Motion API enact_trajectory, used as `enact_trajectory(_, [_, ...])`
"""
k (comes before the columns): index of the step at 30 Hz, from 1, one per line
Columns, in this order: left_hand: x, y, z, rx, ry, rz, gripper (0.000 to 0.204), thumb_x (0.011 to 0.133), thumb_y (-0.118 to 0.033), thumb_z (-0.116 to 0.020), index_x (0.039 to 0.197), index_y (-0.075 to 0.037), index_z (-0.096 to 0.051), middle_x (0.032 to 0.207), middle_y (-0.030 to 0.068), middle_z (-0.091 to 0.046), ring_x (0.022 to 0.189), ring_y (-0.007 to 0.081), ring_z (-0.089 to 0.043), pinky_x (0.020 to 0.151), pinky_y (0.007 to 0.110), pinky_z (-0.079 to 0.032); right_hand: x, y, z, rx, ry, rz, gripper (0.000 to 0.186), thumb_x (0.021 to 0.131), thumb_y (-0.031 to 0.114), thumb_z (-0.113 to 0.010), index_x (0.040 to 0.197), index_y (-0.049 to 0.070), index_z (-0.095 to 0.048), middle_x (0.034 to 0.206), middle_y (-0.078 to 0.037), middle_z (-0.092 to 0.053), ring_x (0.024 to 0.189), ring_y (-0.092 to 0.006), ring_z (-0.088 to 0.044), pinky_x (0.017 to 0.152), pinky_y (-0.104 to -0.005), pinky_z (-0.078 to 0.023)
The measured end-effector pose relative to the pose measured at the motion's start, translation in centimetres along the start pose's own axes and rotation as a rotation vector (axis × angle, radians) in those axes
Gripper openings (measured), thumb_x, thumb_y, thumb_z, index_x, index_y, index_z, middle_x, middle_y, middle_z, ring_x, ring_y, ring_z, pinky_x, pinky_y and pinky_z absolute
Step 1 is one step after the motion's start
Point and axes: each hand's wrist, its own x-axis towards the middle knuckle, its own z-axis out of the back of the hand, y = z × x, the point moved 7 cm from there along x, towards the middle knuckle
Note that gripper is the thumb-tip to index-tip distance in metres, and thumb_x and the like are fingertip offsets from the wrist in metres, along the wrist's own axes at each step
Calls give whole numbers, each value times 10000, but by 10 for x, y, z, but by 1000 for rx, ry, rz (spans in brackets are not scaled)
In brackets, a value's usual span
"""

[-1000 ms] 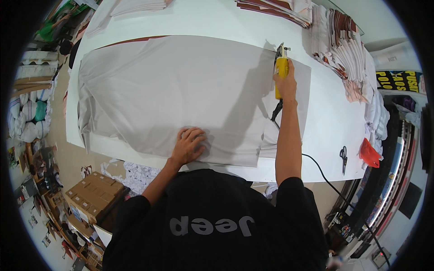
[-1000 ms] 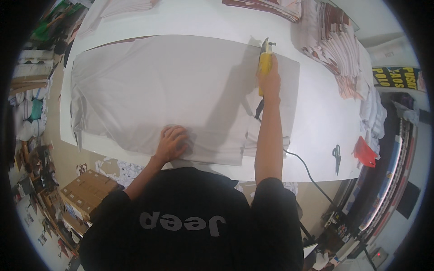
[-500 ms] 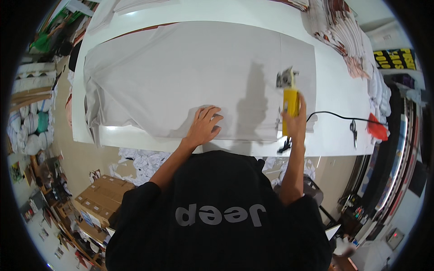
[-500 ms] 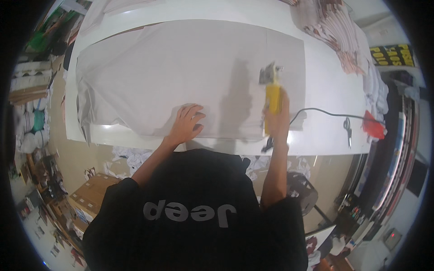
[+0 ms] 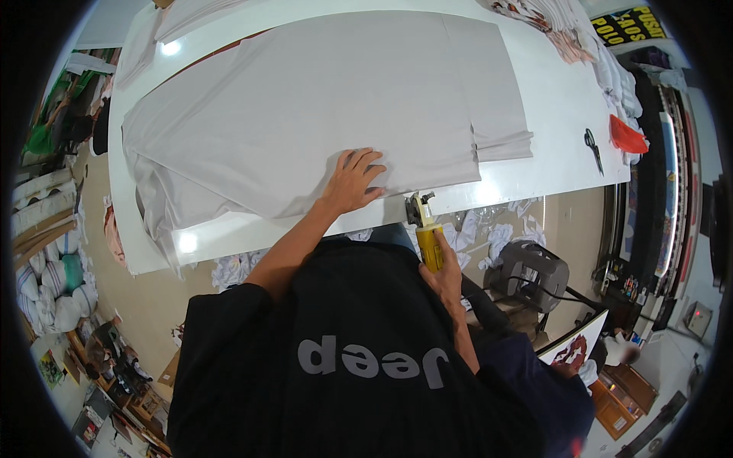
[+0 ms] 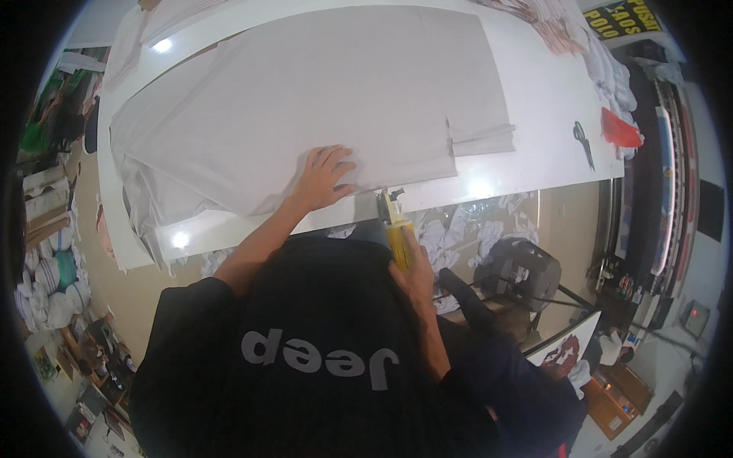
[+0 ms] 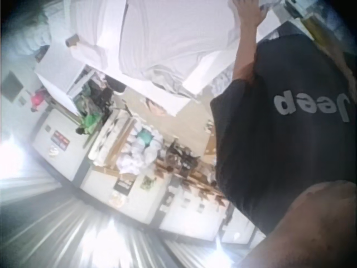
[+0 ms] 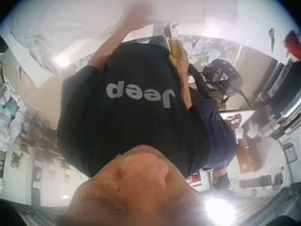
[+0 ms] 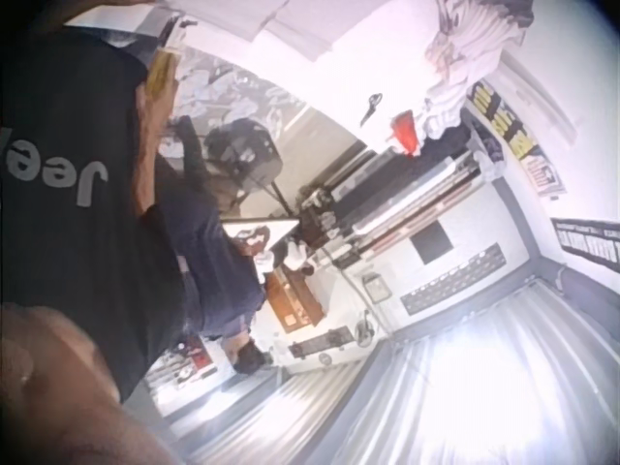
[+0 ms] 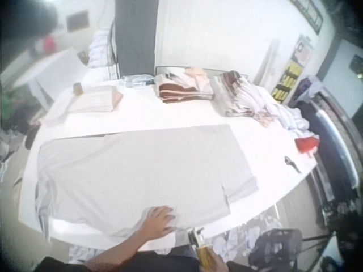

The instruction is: The person lays out a large piece of maroon fabric on a white table, smooths it, and uses a yellow electric fabric cutter to trim the edges into rectangular pieces. The person repeatedly folds and cuts the fabric, stacking the cut pieces on the table.

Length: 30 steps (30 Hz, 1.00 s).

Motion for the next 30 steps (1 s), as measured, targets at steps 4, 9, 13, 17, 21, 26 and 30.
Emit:
enact_trajectory(4, [-3, 2, -1, -9, -15, 10, 494, 945, -427, -774, 1342, -146, -688, 1553, 81, -550, 1511, 300, -448, 1240, 562, -320, 2, 15, -12, -41, -125, 78, 918, 847, 85, -798, 1675, 215, -425, 1268, -252, -644, 1182, -477, -653, 1007, -528, -546])
enact_trajectory(9, [-4, 2, 0, -1, -30, -6, 485, 963, -441, -755, 1345, -150, -690, 1565, 78, -550, 1516, 293, -448, 1248, 559, -316, 0, 25, -14, -59, -167, 76, 893, 856, 84, -787, 1667, 211, -436, 1236, -264, -647, 1151, -485, -665, 988, -532, -552])
enact_trajectory(13, [-5, 2, 1, -4, -25, 11, 479, 961, -434, -755, 1343, -152, -692, 1566, 77, -550, 1514, 294, -450, 1247, 560, -320, 3, 27, -13, -86, -131, 24, 871, 867, 87, -785, 1661, 197, -444, 1239, -261, -652, 1144, -480, -675, 989, -528, -555])
enact_trajectory(17, [-5, 2, 1, -7, -10, 14, 475, 964, -449, -739, 1336, -158, -692, 1564, 74, -553, 1522, 273, -440, 1262, 546, -304, 8, 31, -11, -93, -132, 41, 848, 882, 99, -776, 1659, 182, -448, 1257, -260, -656, 1154, -469, -679, 997, -517, -555])
enact_trajectory(21, [-4, 4, 0, -16, -11, 10, 477, 946, -434, -754, 1331, -159, -690, 1559, 75, -554, 1514, 285, -448, 1251, 556, -315, 19, 36, -11, -86, -132, 50, 830, 894, 105, -762, 1660, 179, -450, 1270, -259, -660, 1166, -464, -678, 999, -511, -552])
enact_trajectory(26, [-3, 4, -1, 1, -13, 8, 467, 944, -436, -753, 1314, -158, -692, 1543, 78, -566, 1502, 290, -464, 1242, 560, -327, 35, 47, -9, -75, -134, 73, 829, 896, 94, -744, 1665, 167, -443, 1299, -258, -659, 1190, -464, -669, 1013, -506, -542])
enact_trajectory(30, [-3, 4, 0, 5, -38, 1, 460, 947, -439, -748, 1301, -150, -690, 1534, 81, -574, 1495, 287, -473, 1235, 560, -339, 48, 55, -9, -59, -141, 111, 834, 897, 84, -726, 1672, 162, -427, 1322, -260, -654, 1209, -464, -658, 1028, -500, -534])
